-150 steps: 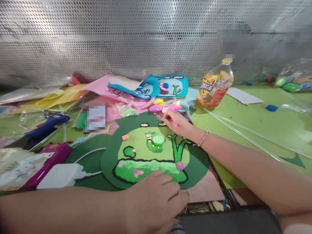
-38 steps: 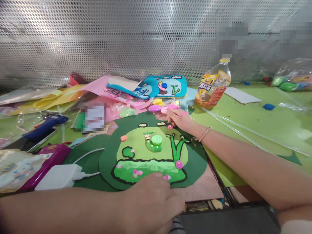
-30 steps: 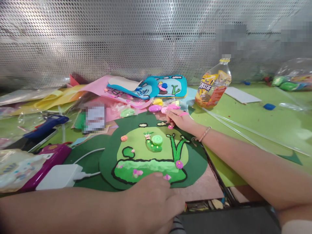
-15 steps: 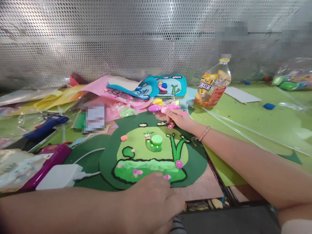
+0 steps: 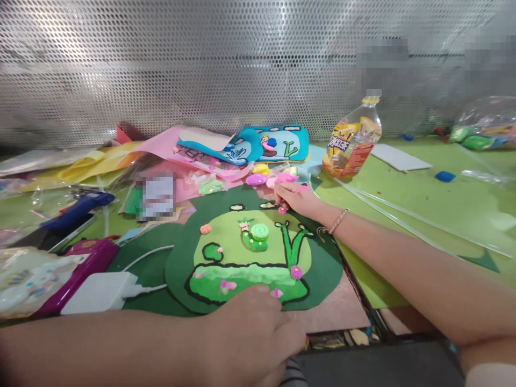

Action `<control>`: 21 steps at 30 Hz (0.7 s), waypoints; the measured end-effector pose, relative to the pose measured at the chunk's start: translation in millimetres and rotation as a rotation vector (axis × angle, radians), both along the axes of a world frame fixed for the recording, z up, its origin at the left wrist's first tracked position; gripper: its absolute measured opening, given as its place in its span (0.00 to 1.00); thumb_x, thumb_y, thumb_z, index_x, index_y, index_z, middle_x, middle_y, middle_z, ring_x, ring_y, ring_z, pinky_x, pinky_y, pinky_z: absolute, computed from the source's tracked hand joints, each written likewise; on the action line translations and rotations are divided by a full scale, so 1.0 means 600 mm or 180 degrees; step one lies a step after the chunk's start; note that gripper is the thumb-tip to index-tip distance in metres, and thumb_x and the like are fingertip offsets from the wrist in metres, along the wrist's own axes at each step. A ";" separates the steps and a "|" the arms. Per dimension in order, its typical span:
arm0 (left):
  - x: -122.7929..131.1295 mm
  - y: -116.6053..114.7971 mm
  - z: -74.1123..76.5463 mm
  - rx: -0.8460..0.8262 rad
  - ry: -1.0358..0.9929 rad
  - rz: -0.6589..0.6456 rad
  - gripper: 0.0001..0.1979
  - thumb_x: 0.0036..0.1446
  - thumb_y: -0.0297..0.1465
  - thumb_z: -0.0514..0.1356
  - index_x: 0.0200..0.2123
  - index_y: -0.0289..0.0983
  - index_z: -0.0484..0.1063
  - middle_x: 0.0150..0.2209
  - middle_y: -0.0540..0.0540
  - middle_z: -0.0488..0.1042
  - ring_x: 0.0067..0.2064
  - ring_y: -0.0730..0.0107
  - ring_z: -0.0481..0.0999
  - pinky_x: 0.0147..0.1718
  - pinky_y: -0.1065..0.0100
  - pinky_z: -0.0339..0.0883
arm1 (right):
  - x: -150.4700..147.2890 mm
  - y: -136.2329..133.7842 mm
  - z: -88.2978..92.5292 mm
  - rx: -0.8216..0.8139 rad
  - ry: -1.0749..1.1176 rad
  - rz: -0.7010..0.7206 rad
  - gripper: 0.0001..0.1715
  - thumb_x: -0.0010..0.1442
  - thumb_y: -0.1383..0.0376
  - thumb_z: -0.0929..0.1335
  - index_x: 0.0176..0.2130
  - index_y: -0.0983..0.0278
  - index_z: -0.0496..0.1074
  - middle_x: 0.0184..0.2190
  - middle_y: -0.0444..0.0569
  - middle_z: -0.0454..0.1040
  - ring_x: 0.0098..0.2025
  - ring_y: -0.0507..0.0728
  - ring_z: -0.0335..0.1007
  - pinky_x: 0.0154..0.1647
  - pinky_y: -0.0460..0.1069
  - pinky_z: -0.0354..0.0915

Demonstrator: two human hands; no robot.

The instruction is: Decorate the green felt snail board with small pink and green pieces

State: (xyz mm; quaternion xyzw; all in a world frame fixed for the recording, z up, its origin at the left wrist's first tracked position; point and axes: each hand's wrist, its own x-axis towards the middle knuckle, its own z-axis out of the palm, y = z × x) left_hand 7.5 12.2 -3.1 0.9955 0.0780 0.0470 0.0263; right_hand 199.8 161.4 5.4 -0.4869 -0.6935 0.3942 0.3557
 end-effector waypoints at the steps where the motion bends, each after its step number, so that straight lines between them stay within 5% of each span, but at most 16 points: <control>1: 0.000 0.000 -0.001 0.0005 -0.0030 0.0011 0.07 0.57 0.33 0.50 0.36 0.36 0.63 0.24 0.48 0.69 0.24 0.68 0.65 0.21 0.65 0.49 | -0.001 -0.001 0.002 0.0001 -0.0036 -0.0009 0.26 0.60 0.49 0.62 0.21 0.64 0.64 0.16 0.41 0.61 0.19 0.49 0.62 0.22 0.45 0.59; 21: 0.000 -0.001 -0.006 0.0042 -0.0024 0.0016 0.07 0.57 0.33 0.51 0.35 0.36 0.63 0.23 0.49 0.67 0.23 0.68 0.64 0.21 0.65 0.48 | 0.000 0.002 -0.005 0.0128 -0.0117 -0.0135 0.25 0.63 0.52 0.61 0.21 0.64 0.63 0.15 0.41 0.61 0.18 0.48 0.61 0.23 0.45 0.58</control>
